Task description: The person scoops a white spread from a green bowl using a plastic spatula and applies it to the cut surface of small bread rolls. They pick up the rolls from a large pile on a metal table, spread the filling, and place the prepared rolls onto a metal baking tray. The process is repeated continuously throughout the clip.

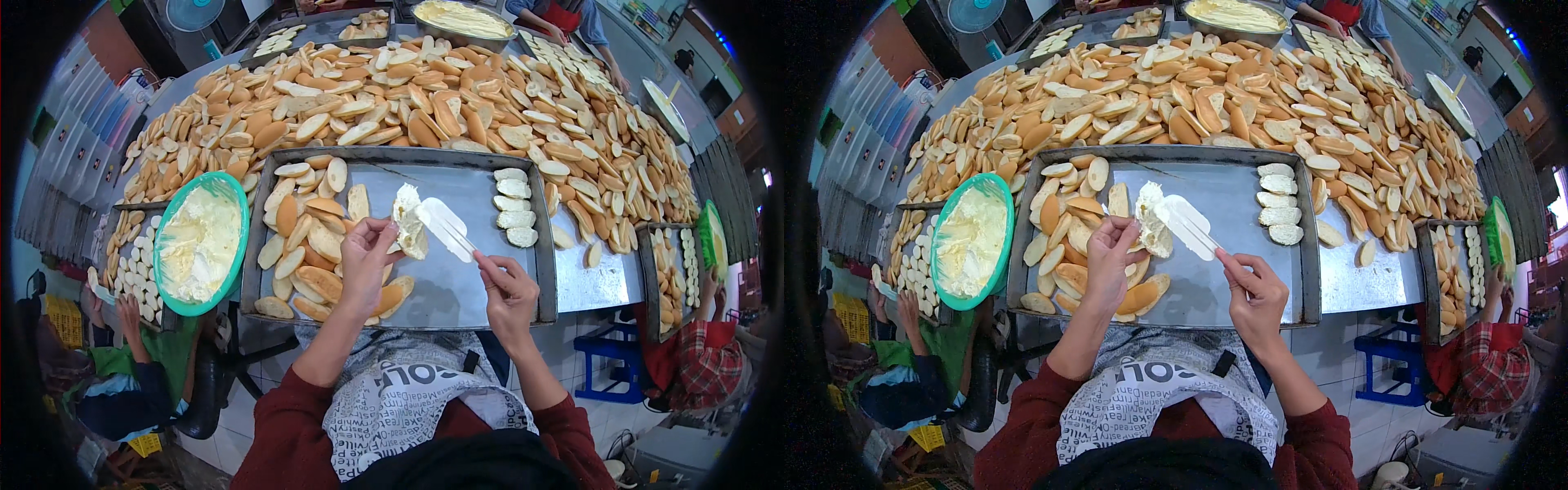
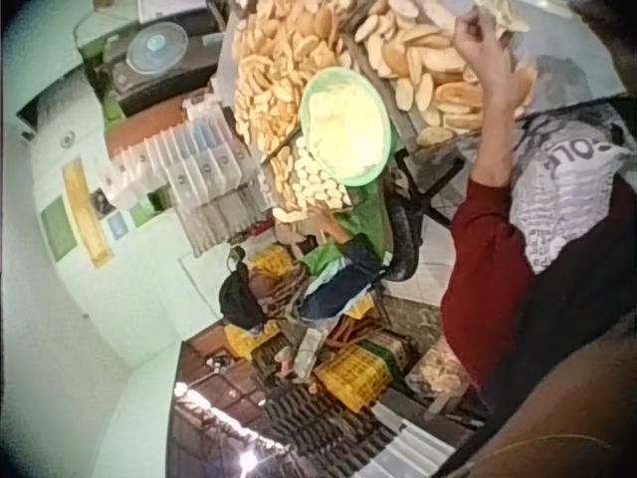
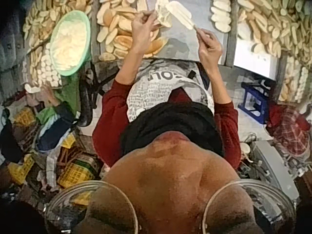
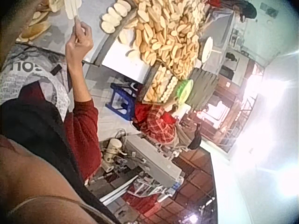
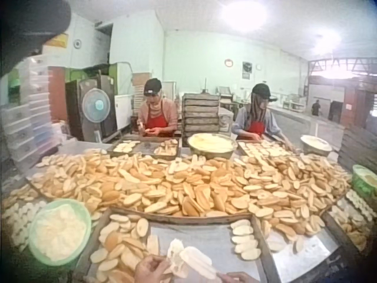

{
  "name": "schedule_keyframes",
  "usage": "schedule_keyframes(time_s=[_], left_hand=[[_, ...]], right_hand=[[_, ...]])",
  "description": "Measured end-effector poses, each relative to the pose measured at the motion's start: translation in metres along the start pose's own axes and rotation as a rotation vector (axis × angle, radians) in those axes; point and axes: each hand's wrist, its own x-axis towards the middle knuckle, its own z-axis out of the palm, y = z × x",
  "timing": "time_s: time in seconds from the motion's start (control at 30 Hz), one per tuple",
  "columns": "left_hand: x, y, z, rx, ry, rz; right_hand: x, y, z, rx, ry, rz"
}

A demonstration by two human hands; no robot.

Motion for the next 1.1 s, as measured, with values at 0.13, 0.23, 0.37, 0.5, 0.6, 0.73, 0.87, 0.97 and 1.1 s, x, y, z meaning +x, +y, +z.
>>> schedule_keyframes(time_s=[0.13, 0.23, 0.37, 0.5, 0.6, 0.73, 0.87, 0.97, 1.1], left_hand=[[0.001, 0.0, 0.001, -0.011, 0.028, 0.048], [0.009, -0.005, -0.009, -0.016, 0.067, 0.076], [0.012, -0.007, -0.013, -0.005, 0.06, 0.086], [0.009, -0.01, -0.001, 0.023, 0.014, 0.064], [0.012, -0.016, 0.005, -0.01, -0.033, 0.049], [0.019, -0.016, 0.003, -0.013, -0.044, -0.028], [0.021, -0.026, -0.002, -0.1, -0.103, -0.169], [0.022, -0.033, 0.003, -0.106, -0.201, -0.238], [0.028, -0.034, -0.002, -0.089, -0.194, -0.225]], right_hand=[[0.0, -0.002, -0.005, -0.212, -0.068, -0.185], [-0.015, -0.001, -0.014, -0.266, -0.19, -0.195], [-0.02, -0.008, -0.026, -0.148, -0.196, -0.099], [-0.011, -0.008, -0.028, -0.202, -0.093, -0.145], [-0.017, -0.009, -0.03, -0.354, -0.155, -0.224], [-0.025, -0.004, -0.04, -0.264, -0.203, -0.163], [-0.015, 0.005, -0.046, 0.006, -0.084, 0.064], [-0.012, 0.019, -0.045, 0.123, -0.095, 0.126], [-0.019, 0.016, -0.059, 0.173, -0.284, 0.281]])
